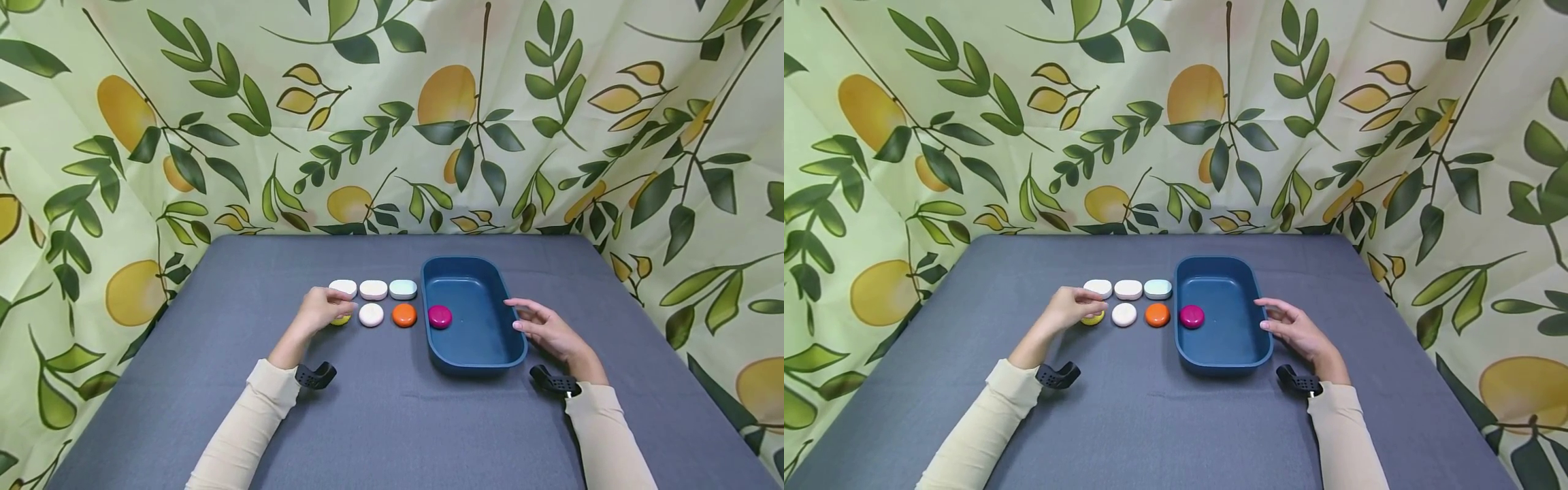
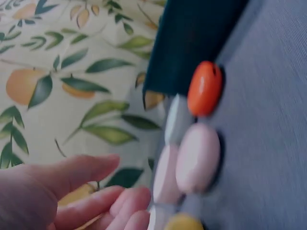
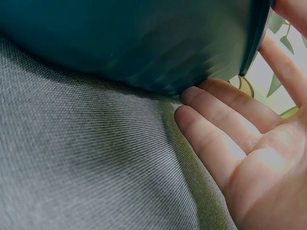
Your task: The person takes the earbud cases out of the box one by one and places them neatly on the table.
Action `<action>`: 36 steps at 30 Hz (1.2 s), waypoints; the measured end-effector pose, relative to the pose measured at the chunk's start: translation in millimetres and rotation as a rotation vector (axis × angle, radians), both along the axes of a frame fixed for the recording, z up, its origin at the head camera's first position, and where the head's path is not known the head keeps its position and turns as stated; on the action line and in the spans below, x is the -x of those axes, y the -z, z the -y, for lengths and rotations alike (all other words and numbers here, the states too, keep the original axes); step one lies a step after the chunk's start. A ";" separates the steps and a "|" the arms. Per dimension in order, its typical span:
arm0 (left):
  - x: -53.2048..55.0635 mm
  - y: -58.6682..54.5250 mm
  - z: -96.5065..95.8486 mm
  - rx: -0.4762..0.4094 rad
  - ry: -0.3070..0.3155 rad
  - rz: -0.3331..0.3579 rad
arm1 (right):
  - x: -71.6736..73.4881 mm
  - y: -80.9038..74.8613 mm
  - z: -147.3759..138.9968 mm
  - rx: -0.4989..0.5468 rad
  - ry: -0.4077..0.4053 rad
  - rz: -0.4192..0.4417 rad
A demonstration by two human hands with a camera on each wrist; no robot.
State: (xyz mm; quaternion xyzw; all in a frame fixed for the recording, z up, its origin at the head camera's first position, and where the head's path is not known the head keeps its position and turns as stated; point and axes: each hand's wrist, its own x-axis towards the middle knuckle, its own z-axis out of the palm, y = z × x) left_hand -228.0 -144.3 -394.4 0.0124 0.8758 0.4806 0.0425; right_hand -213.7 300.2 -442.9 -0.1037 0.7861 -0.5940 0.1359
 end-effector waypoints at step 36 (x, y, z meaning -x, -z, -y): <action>84.2 -33.1 -178.3 0.603 0.834 0.107 | 0.9 -0.9 -1.7 0.005 -0.006 -0.015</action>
